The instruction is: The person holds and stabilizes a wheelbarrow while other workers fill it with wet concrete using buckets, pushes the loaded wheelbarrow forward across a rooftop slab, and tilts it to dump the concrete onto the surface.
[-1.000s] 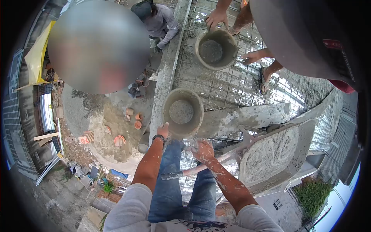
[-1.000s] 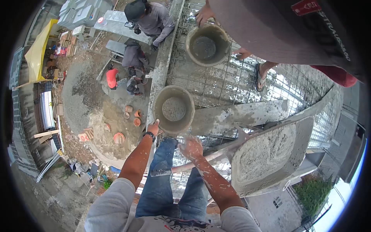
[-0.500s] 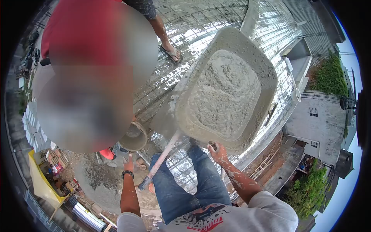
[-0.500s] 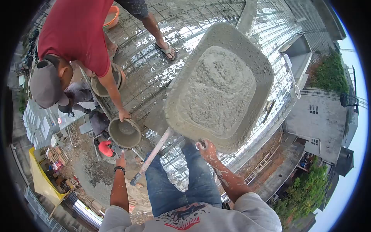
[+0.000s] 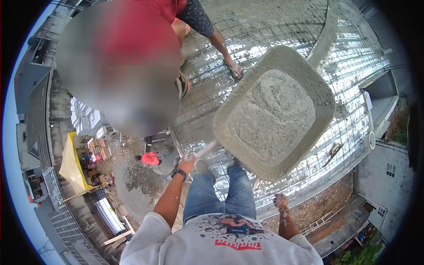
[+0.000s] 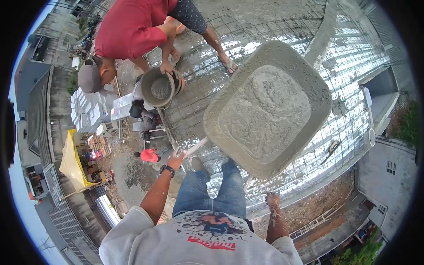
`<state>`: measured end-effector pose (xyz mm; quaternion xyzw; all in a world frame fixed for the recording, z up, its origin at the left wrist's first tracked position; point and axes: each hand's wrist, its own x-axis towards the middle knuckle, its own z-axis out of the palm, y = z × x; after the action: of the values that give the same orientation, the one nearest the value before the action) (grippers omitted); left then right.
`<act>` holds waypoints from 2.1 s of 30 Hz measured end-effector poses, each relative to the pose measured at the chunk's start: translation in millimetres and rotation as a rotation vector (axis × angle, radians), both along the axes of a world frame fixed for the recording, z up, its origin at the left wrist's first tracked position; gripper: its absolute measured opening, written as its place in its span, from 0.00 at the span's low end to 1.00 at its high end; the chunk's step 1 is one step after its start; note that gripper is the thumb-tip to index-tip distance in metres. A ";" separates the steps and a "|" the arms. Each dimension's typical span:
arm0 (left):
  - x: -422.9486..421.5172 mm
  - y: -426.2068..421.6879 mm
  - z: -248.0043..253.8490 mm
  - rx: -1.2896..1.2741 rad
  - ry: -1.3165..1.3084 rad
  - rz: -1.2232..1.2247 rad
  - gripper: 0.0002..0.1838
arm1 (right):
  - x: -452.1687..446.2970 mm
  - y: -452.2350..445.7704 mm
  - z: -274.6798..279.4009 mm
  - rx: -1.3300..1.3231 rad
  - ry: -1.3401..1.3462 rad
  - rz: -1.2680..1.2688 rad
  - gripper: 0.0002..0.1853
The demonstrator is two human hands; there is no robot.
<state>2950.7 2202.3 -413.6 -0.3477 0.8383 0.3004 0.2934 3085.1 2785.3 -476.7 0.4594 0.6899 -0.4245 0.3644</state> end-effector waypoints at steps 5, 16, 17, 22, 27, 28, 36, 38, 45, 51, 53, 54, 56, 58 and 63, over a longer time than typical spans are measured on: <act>-17.8 26.7 72.2 0.023 -0.083 -0.025 0.48 | -41.4 -35.6 27.7 -0.278 0.181 -0.247 0.14; 125.7 -47.9 100.5 0.183 0.322 0.209 0.42 | -60.2 -98.2 42.9 -0.103 0.128 0.142 0.15; 145.8 -56.2 113.4 0.201 0.310 0.293 0.39 | -57.0 -104.5 40.1 -0.095 0.123 0.144 0.16; 263.2 -109.6 59.7 0.305 0.413 0.816 0.32 | -52.1 -161.4 78.4 -0.132 0.205 0.368 0.20; 320.9 -137.3 60.9 0.479 0.554 1.140 0.35 | -53.0 -215.5 93.9 -0.160 0.296 0.560 0.18; 323.7 -144.3 58.4 0.545 0.572 1.211 0.36 | -57.5 -235.4 102.6 -0.172 0.341 0.573 0.16; 288.6 -181.6 -15.8 0.627 0.563 1.302 0.34 | -141.9 -414.7 64.6 -0.411 0.504 0.631 0.22; 284.6 -176.3 -41.7 0.580 0.571 1.324 0.34 | -170.7 -465.5 38.3 -0.455 0.510 0.557 0.25; 367.8 -64.3 -152.9 0.454 0.334 1.549 0.32 | -318.5 -633.9 -153.6 -0.580 0.269 0.361 0.57; 492.3 102.9 -189.1 0.444 -0.274 1.796 0.33 | -381.6 -715.1 -216.4 -0.652 0.361 0.278 0.62; 498.7 131.7 -192.9 0.484 -0.348 1.822 0.32 | -388.9 -730.6 -237.3 -0.622 0.343 0.214 0.59; 495.0 139.4 -194.9 0.503 -0.381 1.839 0.32 | -390.5 -735.5 -246.9 -0.707 0.323 0.200 0.59; 484.3 140.4 -204.0 0.553 -0.306 1.835 0.32 | -389.8 -743.2 -261.3 -0.875 0.261 0.175 0.61; 471.3 134.8 -211.8 0.593 -0.195 1.836 0.32 | -386.3 -754.5 -275.6 -0.751 0.438 0.096 0.51; 425.6 85.4 -214.9 0.424 -0.071 1.884 0.24 | -393.7 -746.7 -321.0 -0.885 0.392 0.072 0.38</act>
<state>3376.3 2287.7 -628.5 -0.8263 0.1344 0.5468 0.0138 2691.4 2038.7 -797.7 0.1476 0.5143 -0.7428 0.4024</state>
